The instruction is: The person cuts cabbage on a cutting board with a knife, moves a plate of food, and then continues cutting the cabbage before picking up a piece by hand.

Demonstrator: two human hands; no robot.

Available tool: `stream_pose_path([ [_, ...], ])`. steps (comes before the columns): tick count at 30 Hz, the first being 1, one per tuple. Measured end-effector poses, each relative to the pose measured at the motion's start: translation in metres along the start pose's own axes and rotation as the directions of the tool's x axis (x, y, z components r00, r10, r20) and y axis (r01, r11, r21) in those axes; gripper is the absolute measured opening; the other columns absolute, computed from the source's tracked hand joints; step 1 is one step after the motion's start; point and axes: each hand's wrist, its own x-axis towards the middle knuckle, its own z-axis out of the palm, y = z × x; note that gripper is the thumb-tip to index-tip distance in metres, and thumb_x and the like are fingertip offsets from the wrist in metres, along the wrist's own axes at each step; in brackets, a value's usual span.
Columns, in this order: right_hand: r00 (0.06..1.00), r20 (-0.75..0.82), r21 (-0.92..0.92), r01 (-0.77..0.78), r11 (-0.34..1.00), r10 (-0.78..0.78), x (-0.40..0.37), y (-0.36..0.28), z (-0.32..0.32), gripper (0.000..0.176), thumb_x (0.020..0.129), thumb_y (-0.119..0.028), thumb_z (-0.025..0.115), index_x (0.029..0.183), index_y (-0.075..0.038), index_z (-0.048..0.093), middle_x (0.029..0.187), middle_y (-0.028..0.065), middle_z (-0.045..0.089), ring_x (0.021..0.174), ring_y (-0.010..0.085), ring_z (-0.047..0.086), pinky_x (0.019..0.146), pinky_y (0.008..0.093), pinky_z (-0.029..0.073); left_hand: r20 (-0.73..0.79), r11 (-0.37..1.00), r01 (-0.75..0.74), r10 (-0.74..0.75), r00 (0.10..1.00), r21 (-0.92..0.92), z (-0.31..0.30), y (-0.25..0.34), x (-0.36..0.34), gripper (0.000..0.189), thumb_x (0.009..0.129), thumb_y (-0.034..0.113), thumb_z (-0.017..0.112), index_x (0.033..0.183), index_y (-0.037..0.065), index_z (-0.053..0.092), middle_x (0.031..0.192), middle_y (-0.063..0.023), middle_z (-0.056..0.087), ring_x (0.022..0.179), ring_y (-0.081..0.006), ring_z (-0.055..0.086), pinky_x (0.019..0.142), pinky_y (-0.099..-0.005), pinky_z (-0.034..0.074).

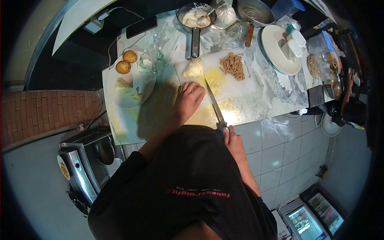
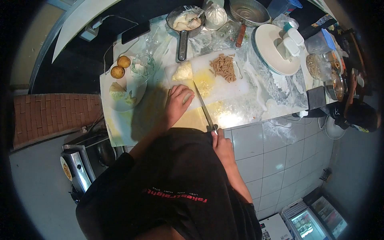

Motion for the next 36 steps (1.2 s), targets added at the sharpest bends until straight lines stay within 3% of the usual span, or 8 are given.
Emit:
stream_pose_path([
  [4,0.999,0.030,0.005,-0.046,0.999,0.045,-0.001,-0.011,-0.005,0.031,0.103,-0.031,0.047,0.104,0.000,0.051,0.067,0.0344,0.058,0.073,0.0553,0.058,0.058,0.0633,0.044,-0.005,1.000,0.016,-0.016,1.000,0.004,0.008,-0.006,-0.002,0.008,0.083,0.013,0.070,0.089,0.010,0.066,0.094,-0.0028,0.060,0.094,-0.0258,0.056,0.083,-0.0382,0.043],
  [9,0.990,0.094,0.020,-0.105,0.994,0.102,-0.001,-0.014,-0.005,0.032,0.104,-0.032,0.046,0.107,-0.001,0.051,0.069,0.0359,0.059,0.076,0.0564,0.058,0.060,0.0640,0.044,-0.054,0.999,0.006,-0.008,0.998,-0.037,0.006,0.000,0.000,0.008,0.079,0.005,0.073,0.085,0.005,0.067,0.089,-0.0071,0.063,0.088,-0.0293,0.057,0.080,-0.0384,0.046],
  [19,0.990,0.098,0.034,-0.102,0.994,0.098,0.000,-0.016,-0.007,0.031,0.104,-0.032,0.045,0.105,-0.002,0.051,0.071,0.0361,0.059,0.076,0.0571,0.057,0.061,0.0640,0.044,-0.057,0.996,0.039,-0.043,0.997,-0.078,0.008,0.003,-0.001,0.008,0.079,0.003,0.072,0.084,0.003,0.066,0.087,-0.0091,0.062,0.086,-0.0303,0.058,0.078,-0.0391,0.047],
  [36,0.998,0.052,-0.196,-0.015,0.980,0.026,0.013,-0.014,0.003,0.033,0.104,-0.035,0.042,0.108,-0.003,0.050,0.068,0.0307,0.063,0.068,0.0523,0.063,0.060,0.0600,0.050,-0.067,0.990,0.030,-0.039,0.997,-0.140,0.008,0.003,0.000,0.009,0.078,0.000,0.071,0.084,0.002,0.064,0.087,-0.0107,0.062,0.087,-0.0315,0.059,0.078,-0.0393,0.048],
])
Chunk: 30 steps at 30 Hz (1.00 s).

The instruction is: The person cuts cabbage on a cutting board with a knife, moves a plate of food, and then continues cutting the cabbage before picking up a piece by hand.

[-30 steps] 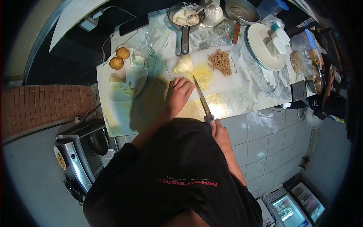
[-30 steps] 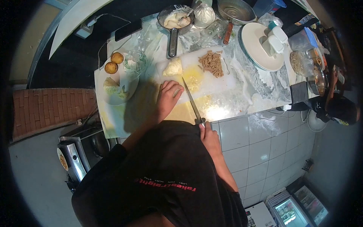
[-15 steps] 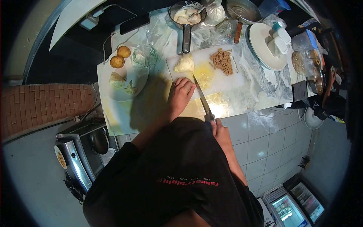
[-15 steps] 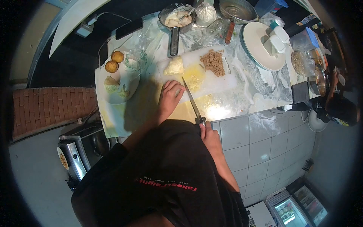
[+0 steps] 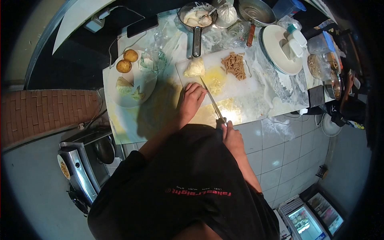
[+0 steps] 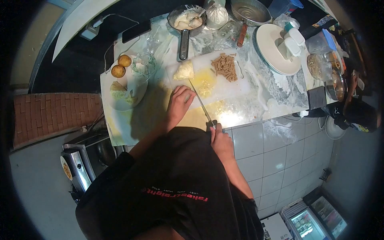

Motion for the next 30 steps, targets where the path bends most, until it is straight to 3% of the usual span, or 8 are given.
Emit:
stream_pose_path([
  [7,0.999,-0.048,-0.084,-0.007,0.996,0.003,-0.009,0.010,-0.006,0.032,0.104,-0.034,0.044,0.105,-0.002,0.050,0.067,0.0304,0.062,0.067,0.0518,0.062,0.058,0.0587,0.050,0.006,0.999,0.019,-0.019,1.000,0.036,0.000,0.000,-0.002,0.008,0.082,0.002,0.069,0.087,0.002,0.063,0.088,-0.0120,0.062,0.088,-0.0331,0.060,0.078,-0.0413,0.048],
  [10,0.998,-0.067,0.040,0.016,0.999,-0.013,-0.010,0.015,-0.010,0.030,0.104,-0.031,0.045,0.102,-0.001,0.051,0.067,0.0311,0.061,0.067,0.0529,0.060,0.058,0.0597,0.049,0.010,0.999,-0.003,0.003,1.000,-0.050,0.002,-0.001,0.000,0.008,0.085,0.002,0.064,0.091,0.003,0.059,0.090,-0.0126,0.060,0.091,-0.0343,0.057,0.082,-0.0432,0.045],
  [12,0.999,-0.041,0.154,0.030,0.988,-0.024,-0.012,0.015,-0.012,0.030,0.104,-0.029,0.045,0.099,0.000,0.052,0.066,0.0313,0.060,0.068,0.0534,0.059,0.058,0.0605,0.048,0.080,0.955,0.147,-0.130,0.988,-0.259,0.001,0.001,0.000,0.012,0.085,-0.003,0.062,0.095,0.003,0.058,0.091,-0.0135,0.061,0.093,-0.0356,0.057,0.084,-0.0433,0.045],
  [16,0.995,-0.084,0.151,0.061,0.987,-0.049,-0.013,0.012,-0.010,0.030,0.104,-0.028,0.046,0.098,0.001,0.052,0.065,0.0311,0.059,0.068,0.0534,0.058,0.058,0.0606,0.047,0.077,0.941,0.149,-0.132,0.988,-0.304,-0.007,0.001,0.003,0.017,0.084,-0.006,0.061,0.097,0.003,0.058,0.093,-0.0134,0.061,0.096,-0.0354,0.057,0.085,-0.0429,0.045],
  [18,0.996,-0.066,0.164,0.070,0.984,-0.060,-0.012,0.013,-0.008,0.031,0.103,-0.029,0.046,0.098,0.001,0.053,0.063,0.0308,0.059,0.067,0.0533,0.058,0.058,0.0606,0.046,0.045,0.989,0.009,-0.002,0.999,-0.149,-0.013,-0.002,0.005,0.017,0.083,-0.005,0.062,0.097,0.004,0.058,0.095,-0.0125,0.062,0.098,-0.0338,0.057,0.085,-0.0423,0.045],
  [25,0.997,-0.044,0.062,0.069,0.996,-0.066,-0.013,0.017,-0.010,0.031,0.103,-0.029,0.047,0.099,0.002,0.054,0.065,0.0316,0.059,0.068,0.0532,0.058,0.059,0.0611,0.046,-0.056,0.998,0.049,-0.046,0.997,0.046,-0.024,-0.009,-0.003,0.021,0.080,0.007,0.071,0.097,0.008,0.059,0.096,-0.0085,0.060,0.097,-0.0307,0.054,0.088,-0.0402,0.042],
  [28,1.000,-0.005,0.167,0.003,0.986,-0.002,-0.013,0.015,-0.019,0.036,0.104,-0.031,0.046,0.101,0.004,0.055,0.069,0.0313,0.061,0.072,0.0532,0.059,0.063,0.0573,0.048,-0.074,0.994,0.031,-0.024,0.997,0.100,-0.033,0.002,-0.003,0.025,0.077,0.007,0.076,0.096,0.008,0.060,0.097,-0.0087,0.059,0.097,-0.0305,0.054,0.088,-0.0394,0.043],
  [30,0.999,0.039,0.385,0.000,0.923,-0.016,-0.013,0.017,-0.022,0.037,0.105,-0.031,0.046,0.096,0.004,0.055,0.065,0.0249,0.057,0.059,0.0432,0.053,0.060,0.0459,0.045,-0.011,0.996,0.014,-0.013,1.000,0.092,-0.033,0.017,0.002,0.029,0.076,0.012,0.078,0.098,0.008,0.059,0.099,-0.0086,0.058,0.099,-0.0300,0.053,0.088,-0.0398,0.042],
])
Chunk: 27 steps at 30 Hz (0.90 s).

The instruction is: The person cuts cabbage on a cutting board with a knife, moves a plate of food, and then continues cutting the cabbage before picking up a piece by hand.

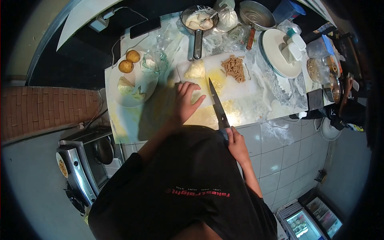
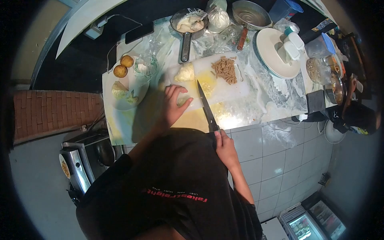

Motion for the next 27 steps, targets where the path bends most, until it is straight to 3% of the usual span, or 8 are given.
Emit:
stream_pose_path([
  [1,1.000,0.000,-0.001,0.001,1.000,-0.001,0.001,-0.001,0.000,0.037,0.105,-0.031,0.046,0.096,0.004,0.055,0.065,0.0249,0.057,0.059,0.0432,0.053,0.060,0.0459,0.045,-0.002,1.000,0.000,0.000,1.000,0.000,0.002,0.005,0.003,0.029,0.076,0.012,0.078,0.098,0.008,0.059,0.099,-0.0086,0.058,0.099,-0.0300,0.053,0.088,-0.0398,0.042],
  [3,0.998,0.057,0.074,-0.019,0.997,0.015,0.002,-0.002,-0.002,0.046,0.105,-0.036,0.042,0.103,0.007,0.058,0.083,0.0333,0.062,0.089,0.0530,0.058,0.076,0.0503,0.047,0.017,0.998,-0.042,0.043,0.999,-0.049,0.007,0.013,0.011,0.031,0.076,0.016,0.079,0.098,0.008,0.059,0.102,-0.0087,0.056,0.100,-0.0303,0.053,0.089,-0.0404,0.042],
  [10,0.997,0.062,0.088,-0.040,0.995,0.035,-0.003,-0.003,-0.006,0.044,0.106,-0.036,0.041,0.105,0.005,0.057,0.083,0.0306,0.062,0.084,0.0515,0.058,0.075,0.0485,0.047,0.032,0.998,-0.068,0.068,0.997,0.011,0.026,-0.006,0.014,0.025,0.080,0.014,0.075,0.098,0.009,0.059,0.105,-0.0094,0.055,0.103,-0.0305,0.052,0.090,-0.0407,0.041],
  [12,1.000,-0.007,0.124,-0.003,0.992,0.004,-0.004,-0.001,-0.004,0.039,0.106,-0.032,0.044,0.097,0.004,0.055,0.067,0.0202,0.053,0.060,0.0283,0.047,0.063,0.0399,0.043,0.055,0.997,-0.075,0.074,0.996,0.017,0.025,-0.007,0.014,0.020,0.082,0.010,0.071,0.100,0.009,0.062,0.104,-0.0096,0.056,0.102,-0.0305,0.054,0.089,-0.0406,0.042],
  [19,1.000,-0.022,0.073,-0.017,0.997,0.019,-0.009,-0.009,-0.009,0.039,0.105,-0.032,0.046,0.098,0.006,0.056,0.066,0.0255,0.054,0.060,0.0397,0.053,0.061,0.0436,0.043,-0.003,0.989,-0.148,0.148,0.989,-0.029,0.016,-0.027,0.007,0.024,0.083,0.008,0.068,0.106,0.010,0.065,0.105,-0.0083,0.058,0.098,-0.0293,0.055,0.087,-0.0388,0.043],
  [22,0.999,-0.046,-0.007,0.025,1.000,-0.025,-0.010,-0.013,-0.008,0.037,0.104,-0.031,0.047,0.099,0.004,0.056,0.065,0.0278,0.054,0.064,0.0477,0.055,0.059,0.0469,0.043,-0.028,1.000,-0.009,0.010,1.000,0.025,-0.002,-0.026,-0.002,0.025,0.082,0.006,0.070,0.106,0.009,0.064,0.105,-0.0101,0.057,0.098,-0.0301,0.055,0.086,-0.0385,0.044],
  [24,1.000,-0.007,-0.061,0.017,0.998,-0.018,-0.009,-0.010,-0.006,0.033,0.103,-0.029,0.049,0.097,0.003,0.056,0.065,0.0280,0.055,0.067,0.0499,0.056,0.058,0.0484,0.042,0.038,0.985,0.102,-0.097,0.995,-0.142,-0.008,-0.033,-0.014,0.029,0.080,0.008,0.074,0.107,0.007,0.063,0.104,-0.0114,0.056,0.100,-0.0308,0.055,0.085,-0.0385,0.045],
  [27,0.997,-0.037,-0.068,0.069,0.995,-0.072,-0.006,-0.007,-0.002,0.029,0.103,-0.026,0.051,0.095,0.002,0.055,0.063,0.0268,0.054,0.064,0.0487,0.055,0.056,0.0479,0.041,0.150,0.980,0.078,-0.050,0.987,-0.184,-0.021,-0.035,-0.027,0.034,0.077,0.010,0.077,0.107,0.006,0.061,0.103,-0.0113,0.055,0.101,-0.0302,0.056,0.085,-0.0375,0.046],
])
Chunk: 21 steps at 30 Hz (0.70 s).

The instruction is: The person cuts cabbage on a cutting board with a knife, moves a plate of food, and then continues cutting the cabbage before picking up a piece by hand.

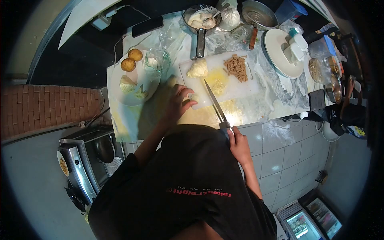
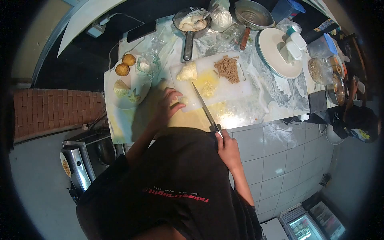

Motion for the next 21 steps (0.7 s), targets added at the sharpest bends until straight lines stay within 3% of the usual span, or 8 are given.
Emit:
stream_pose_path([
  [4,1.000,0.023,0.016,0.006,1.000,-0.006,0.005,-0.003,0.000,0.029,0.102,-0.024,0.053,0.091,0.002,0.054,0.063,0.0270,0.054,0.063,0.0480,0.055,0.056,0.0471,0.041,0.013,0.996,-0.066,0.065,0.998,0.059,0.007,-0.013,-0.009,0.035,0.078,0.009,0.078,0.110,0.004,0.062,0.108,-0.0100,0.056,0.101,-0.0258,0.059,0.085,-0.0343,0.048],
  [6,0.999,0.031,0.010,0.040,0.999,-0.041,0.008,0.002,0.003,0.029,0.101,-0.027,0.054,0.095,0.001,0.057,0.064,0.0284,0.057,0.069,0.0511,0.058,0.059,0.0555,0.042,0.019,0.989,-0.121,0.120,0.993,0.080,0.011,-0.014,-0.007,0.031,0.080,0.008,0.076,0.108,0.003,0.066,0.110,-0.0099,0.057,0.101,-0.0252,0.059,0.086,-0.0339,0.049],
  [16,0.999,0.037,0.020,0.029,0.999,-0.030,0.009,-0.001,0.002,0.030,0.100,-0.027,0.054,0.092,0.001,0.057,0.066,0.0289,0.058,0.071,0.0509,0.058,0.059,0.0548,0.043,0.085,0.991,-0.123,0.118,0.989,0.046,0.012,-0.001,-0.007,0.016,0.083,0.006,0.072,0.097,0.000,0.070,0.107,-0.0104,0.061,0.096,-0.0251,0.059,0.084,-0.0357,0.049],
  [21,0.999,0.034,-0.001,0.026,1.000,-0.026,0.008,-0.001,0.004,0.030,0.100,-0.027,0.056,0.090,0.002,0.057,0.066,0.0293,0.058,0.071,0.0506,0.058,0.059,0.0543,0.043,0.035,0.990,-0.108,0.105,0.994,0.090,0.017,0.006,-0.003,0.011,0.084,0.006,0.070,0.091,0.002,0.063,0.100,-0.0104,0.062,0.093,-0.0284,0.059,0.081,-0.0372,0.050],
])
